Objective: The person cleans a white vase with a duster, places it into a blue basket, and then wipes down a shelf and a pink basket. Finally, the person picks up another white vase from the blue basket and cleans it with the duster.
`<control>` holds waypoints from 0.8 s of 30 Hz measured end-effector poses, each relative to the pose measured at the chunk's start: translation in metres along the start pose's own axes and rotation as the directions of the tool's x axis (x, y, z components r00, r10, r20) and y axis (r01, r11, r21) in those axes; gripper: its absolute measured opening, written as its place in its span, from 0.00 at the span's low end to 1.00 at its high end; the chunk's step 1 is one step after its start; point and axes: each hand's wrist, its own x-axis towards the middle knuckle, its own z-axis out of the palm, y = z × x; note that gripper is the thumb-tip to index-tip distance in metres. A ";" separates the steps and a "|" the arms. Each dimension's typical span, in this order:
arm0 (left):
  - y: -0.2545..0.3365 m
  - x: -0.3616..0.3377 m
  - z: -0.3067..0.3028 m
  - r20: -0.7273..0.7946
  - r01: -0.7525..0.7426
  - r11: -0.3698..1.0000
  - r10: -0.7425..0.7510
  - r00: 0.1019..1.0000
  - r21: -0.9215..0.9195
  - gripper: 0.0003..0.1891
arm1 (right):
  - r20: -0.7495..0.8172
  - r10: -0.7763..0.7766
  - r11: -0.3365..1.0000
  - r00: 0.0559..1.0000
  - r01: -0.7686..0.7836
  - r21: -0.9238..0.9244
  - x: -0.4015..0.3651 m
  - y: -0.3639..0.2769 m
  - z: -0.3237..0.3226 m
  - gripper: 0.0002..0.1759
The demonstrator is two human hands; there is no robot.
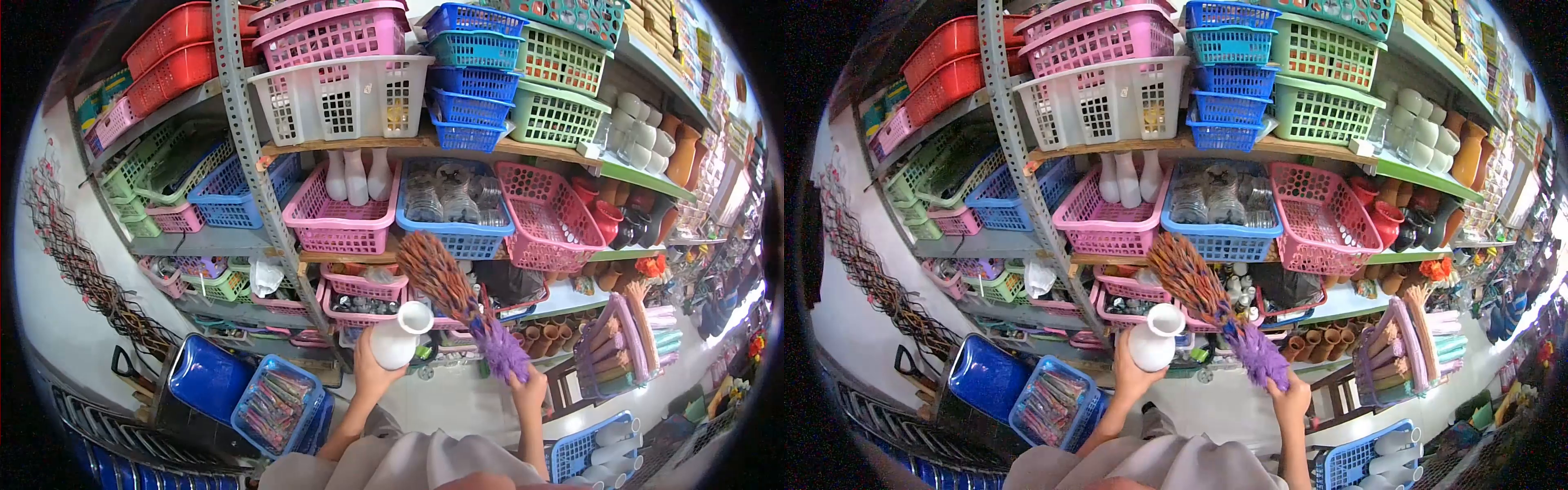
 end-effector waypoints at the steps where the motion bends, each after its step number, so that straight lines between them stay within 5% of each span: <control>1: 0.005 0.001 -0.002 -0.003 0.022 0.997 -0.022 1.000 -0.069 0.51 | -0.009 -0.003 1.000 1.000 0.003 -0.007 0.000 0.003 0.000 0.20; 4: 0.000 0.005 0.000 -0.003 0.015 0.996 -0.015 1.000 -0.089 0.51 | 0.061 -0.141 0.979 0.988 0.131 0.153 -0.006 0.007 0.002 0.20; 6: 0.000 0.007 0.002 0.014 0.016 0.995 -0.014 1.000 -0.096 0.51 | -0.008 -0.038 0.996 0.999 0.037 -0.078 -0.005 -0.002 0.001 0.17; 10: -0.001 0.016 0.007 0.001 0.039 0.992 -0.039 0.999 -0.122 0.52 | -0.014 0.093 0.977 0.996 -0.088 0.193 0.000 -0.002 -0.002 0.16; 15: -0.001 0.032 0.015 0.033 -0.014 0.999 0.015 0.999 -0.049 0.52 | -0.008 -0.030 0.992 1.000 0.028 -0.123 0.001 -0.006 0.005 0.18; 18: -0.008 0.045 0.021 0.056 -0.018 0.996 0.023 0.998 -0.093 0.52 | -0.214 0.216 0.976 0.953 -0.216 0.026 0.028 -0.018 0.010 0.20; 24: -0.029 0.074 0.029 0.149 -0.050 0.990 0.069 0.986 -0.128 0.53 | -0.363 -0.047 0.997 0.930 0.023 -0.070 0.117 -0.053 0.026 0.25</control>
